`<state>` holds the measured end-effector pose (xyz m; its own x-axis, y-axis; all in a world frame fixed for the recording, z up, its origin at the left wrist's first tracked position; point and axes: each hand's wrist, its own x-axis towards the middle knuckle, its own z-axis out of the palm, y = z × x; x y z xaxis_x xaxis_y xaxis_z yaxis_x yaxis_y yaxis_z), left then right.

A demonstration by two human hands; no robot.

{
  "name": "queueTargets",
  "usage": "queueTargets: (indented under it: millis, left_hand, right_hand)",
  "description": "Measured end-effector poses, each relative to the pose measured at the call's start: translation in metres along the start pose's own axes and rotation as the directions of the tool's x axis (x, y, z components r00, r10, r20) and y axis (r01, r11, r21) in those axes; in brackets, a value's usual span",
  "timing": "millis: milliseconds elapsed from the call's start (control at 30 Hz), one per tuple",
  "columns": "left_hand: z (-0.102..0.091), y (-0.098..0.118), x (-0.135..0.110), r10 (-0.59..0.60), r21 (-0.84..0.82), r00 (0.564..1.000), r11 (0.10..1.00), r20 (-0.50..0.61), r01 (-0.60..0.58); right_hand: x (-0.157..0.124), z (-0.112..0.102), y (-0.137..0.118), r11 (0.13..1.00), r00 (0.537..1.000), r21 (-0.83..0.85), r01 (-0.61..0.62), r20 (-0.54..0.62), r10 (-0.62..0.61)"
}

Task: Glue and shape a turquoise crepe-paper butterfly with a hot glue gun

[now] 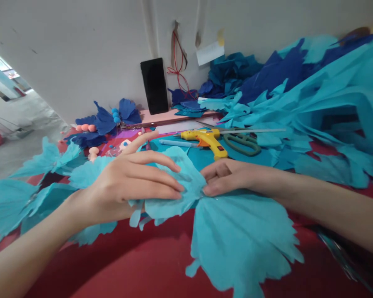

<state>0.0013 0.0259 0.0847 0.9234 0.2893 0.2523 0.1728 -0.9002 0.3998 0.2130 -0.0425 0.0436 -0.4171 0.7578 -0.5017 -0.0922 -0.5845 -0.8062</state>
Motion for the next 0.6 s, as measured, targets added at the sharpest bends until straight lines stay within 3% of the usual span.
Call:
queueTargets:
  millis: [267,433,600]
  left_hand:
    - [0.014,0.013,-0.007,0.040,-0.016,0.984,0.999,-0.172,-0.043]
    - [0.009,0.015,-0.005,-0.043,-0.013,0.993,0.999,-0.109,0.042]
    - [-0.004,0.008,0.004,0.139,0.193,0.989,0.973,-0.047,-0.128]
  right_hand:
    - [-0.001,0.001,0.000,0.999,1.000,-0.037,0.009,0.011,-0.009]
    - [-0.001,0.001,-0.001,1.000,1.000,-0.027,-0.002,0.020,0.003]
    - [0.001,-0.001,-0.002,0.997,0.995,0.046,0.062,-0.081,-0.058]
